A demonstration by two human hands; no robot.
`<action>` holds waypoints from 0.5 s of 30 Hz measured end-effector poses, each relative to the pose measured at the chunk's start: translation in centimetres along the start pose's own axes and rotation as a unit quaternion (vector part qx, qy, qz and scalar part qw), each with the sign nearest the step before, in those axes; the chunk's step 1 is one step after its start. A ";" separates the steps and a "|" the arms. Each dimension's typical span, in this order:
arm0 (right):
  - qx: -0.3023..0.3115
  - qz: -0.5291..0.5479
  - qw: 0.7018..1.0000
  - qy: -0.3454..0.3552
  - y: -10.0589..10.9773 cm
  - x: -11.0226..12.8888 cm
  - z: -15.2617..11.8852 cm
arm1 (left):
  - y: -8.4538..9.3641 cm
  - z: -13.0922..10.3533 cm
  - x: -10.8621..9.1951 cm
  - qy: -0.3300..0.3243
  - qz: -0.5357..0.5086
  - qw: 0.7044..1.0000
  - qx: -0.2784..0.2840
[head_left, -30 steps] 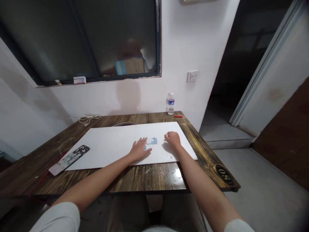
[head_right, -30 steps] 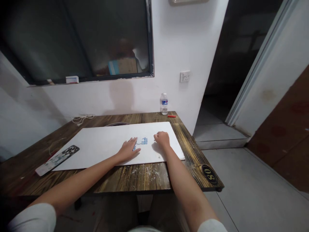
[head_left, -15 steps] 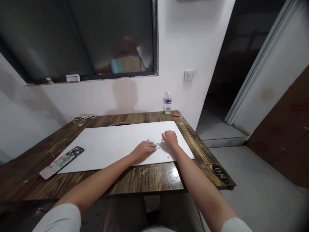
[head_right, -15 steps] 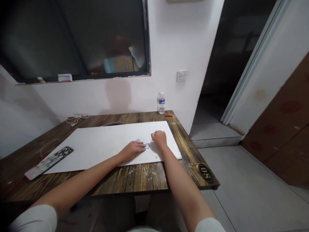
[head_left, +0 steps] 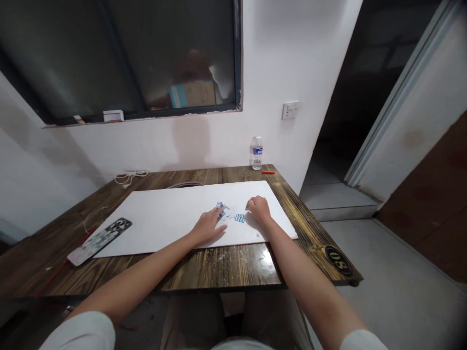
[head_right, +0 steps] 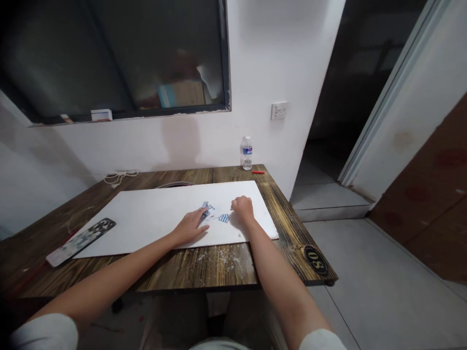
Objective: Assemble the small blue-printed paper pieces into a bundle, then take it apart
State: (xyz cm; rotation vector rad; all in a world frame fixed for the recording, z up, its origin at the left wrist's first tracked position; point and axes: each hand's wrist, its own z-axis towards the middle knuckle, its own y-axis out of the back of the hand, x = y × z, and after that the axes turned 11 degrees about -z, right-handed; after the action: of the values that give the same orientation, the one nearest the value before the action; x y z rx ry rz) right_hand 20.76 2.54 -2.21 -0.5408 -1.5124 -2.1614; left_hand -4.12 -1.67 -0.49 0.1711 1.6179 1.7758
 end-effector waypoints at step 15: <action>-0.057 -0.051 0.997 -0.010 0.7 -0.1 0.2 | -3.0 4.3 -2.8 -0.126 0.007 0.990 0.065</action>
State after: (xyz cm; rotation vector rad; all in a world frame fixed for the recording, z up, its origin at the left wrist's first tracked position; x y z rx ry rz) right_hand 21.23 2.56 -1.67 -0.5355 -1.4641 -2.3373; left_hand 1.49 0.06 -1.37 0.4505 1.5502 1.5864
